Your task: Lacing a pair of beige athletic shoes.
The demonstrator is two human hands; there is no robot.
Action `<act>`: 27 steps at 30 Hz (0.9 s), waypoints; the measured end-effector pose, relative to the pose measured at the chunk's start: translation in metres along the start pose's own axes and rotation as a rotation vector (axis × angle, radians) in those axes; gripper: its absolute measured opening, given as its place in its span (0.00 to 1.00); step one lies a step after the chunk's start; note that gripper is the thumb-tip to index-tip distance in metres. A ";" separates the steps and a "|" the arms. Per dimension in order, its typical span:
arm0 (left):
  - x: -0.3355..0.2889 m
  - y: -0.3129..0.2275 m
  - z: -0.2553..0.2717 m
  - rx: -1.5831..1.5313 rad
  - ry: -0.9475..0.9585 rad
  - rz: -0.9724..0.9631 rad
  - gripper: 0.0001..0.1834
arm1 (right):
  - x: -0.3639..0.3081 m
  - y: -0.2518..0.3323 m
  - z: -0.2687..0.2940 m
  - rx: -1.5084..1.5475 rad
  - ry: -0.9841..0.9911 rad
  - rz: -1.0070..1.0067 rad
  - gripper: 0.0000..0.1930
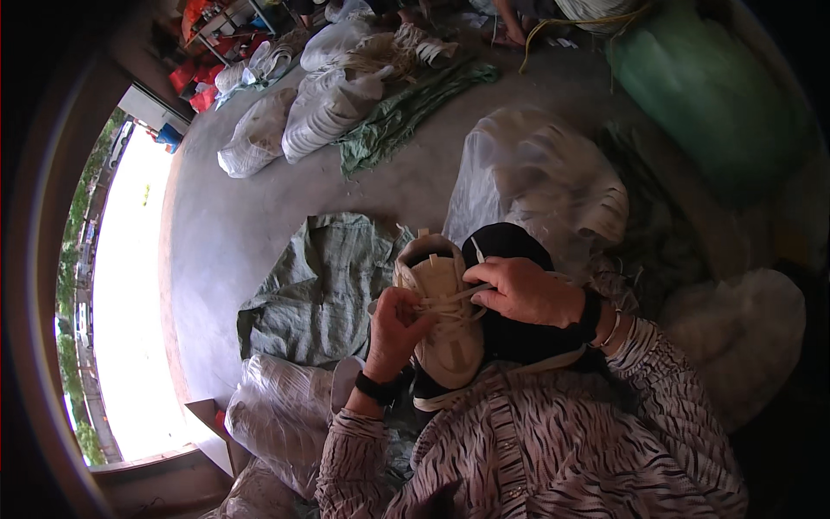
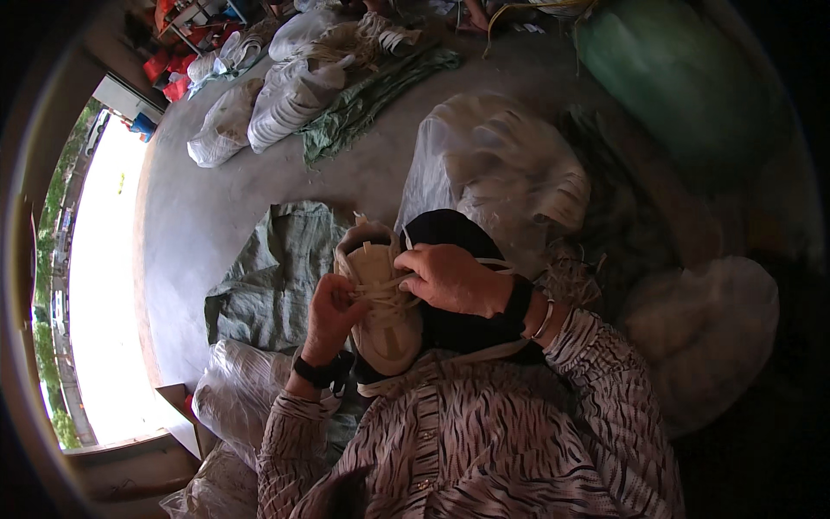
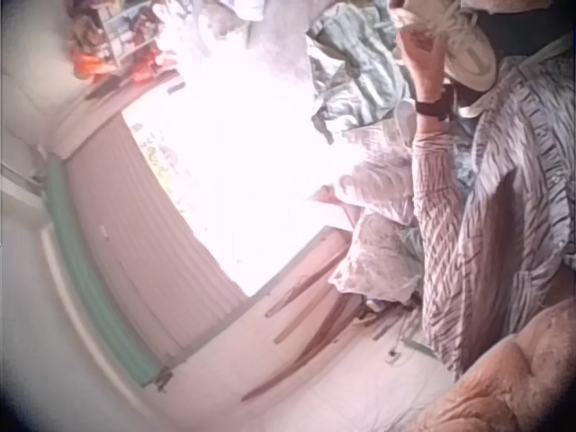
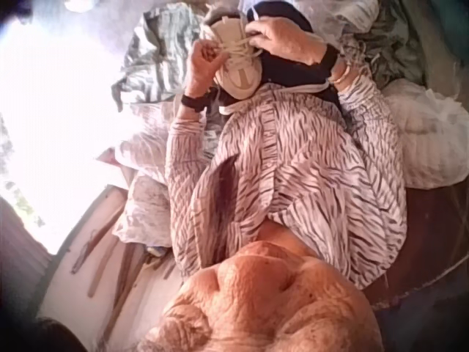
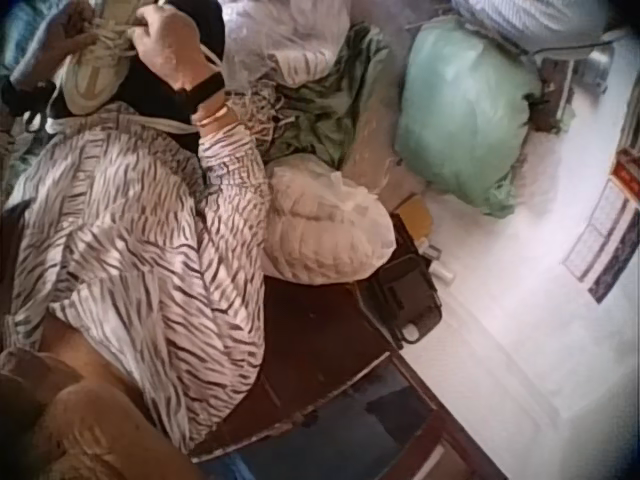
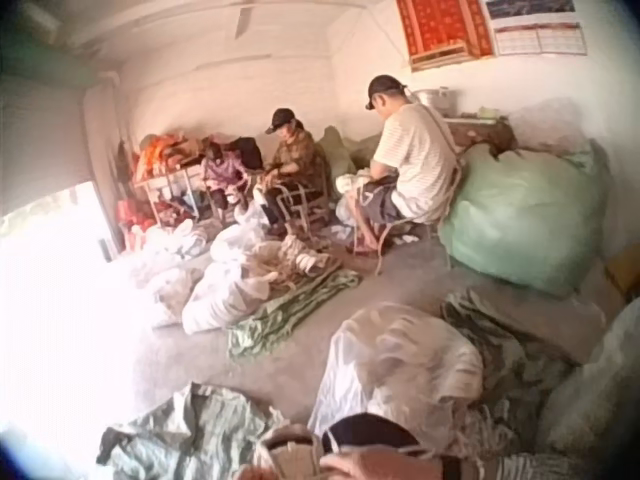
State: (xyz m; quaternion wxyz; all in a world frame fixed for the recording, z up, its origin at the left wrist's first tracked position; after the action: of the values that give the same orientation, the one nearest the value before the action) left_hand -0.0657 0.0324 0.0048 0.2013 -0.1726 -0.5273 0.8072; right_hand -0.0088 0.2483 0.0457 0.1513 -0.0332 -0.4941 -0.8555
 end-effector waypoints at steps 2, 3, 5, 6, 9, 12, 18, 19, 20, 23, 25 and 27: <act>0.002 0.009 0.005 -0.009 0.024 0.049 0.13 | -0.004 -0.010 -0.008 0.031 0.080 -0.101 0.09; 0.003 0.010 0.012 0.009 0.043 0.061 0.12 | 0.000 -0.012 -0.005 0.062 0.092 -0.114 0.07; 0.006 0.010 0.014 0.015 0.071 0.072 0.12 | 0.000 -0.013 0.025 0.209 -0.005 -0.320 0.06; 0.007 0.004 0.010 0.056 0.032 0.059 0.12 | -0.006 -0.024 0.043 0.221 -0.026 -0.415 0.06; 0.006 0.004 0.002 0.030 -0.072 0.067 0.12 | -0.025 -0.053 0.050 0.366 -0.074 -0.350 0.05; 0.000 0.006 -0.002 0.106 -0.243 0.038 0.13 | -0.023 -0.036 0.048 0.275 -0.207 -0.457 0.03; -0.020 0.026 0.007 0.201 -0.246 0.085 0.12 | -0.014 0.016 0.010 0.094 -0.046 -0.025 0.06; -0.018 0.023 0.005 0.199 -0.198 0.086 0.10 | -0.017 0.019 -0.006 0.082 0.091 -0.103 0.10; -0.015 0.020 0.003 0.197 -0.149 0.087 0.09 | -0.018 0.017 -0.017 -0.050 0.151 -0.067 0.13; -0.017 0.011 0.004 0.245 -0.184 0.015 0.07 | -0.008 0.012 -0.037 -0.232 0.120 0.003 0.11; -0.019 0.002 0.010 0.227 -0.205 0.068 0.07 | -0.005 0.002 -0.043 -0.231 0.133 0.053 0.09; -0.018 0.002 0.015 0.205 -0.232 0.124 0.06 | -0.002 0.001 -0.042 -0.232 0.152 0.105 0.08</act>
State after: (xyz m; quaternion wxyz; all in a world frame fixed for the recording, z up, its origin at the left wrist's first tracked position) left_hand -0.0574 0.0108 0.0104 0.1054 -0.0890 -0.4501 0.8822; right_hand -0.0025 0.2122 0.0248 0.2280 -0.0113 -0.3766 -0.8978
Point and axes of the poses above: each hand's wrist, its own x-axis towards the middle knuckle, its own z-axis out of the back of the hand, y = z × x, the point moved 2 cm from there along x, towards the middle knuckle, and after that the axes turned 8 degrees about x, right-handed, at the moved point
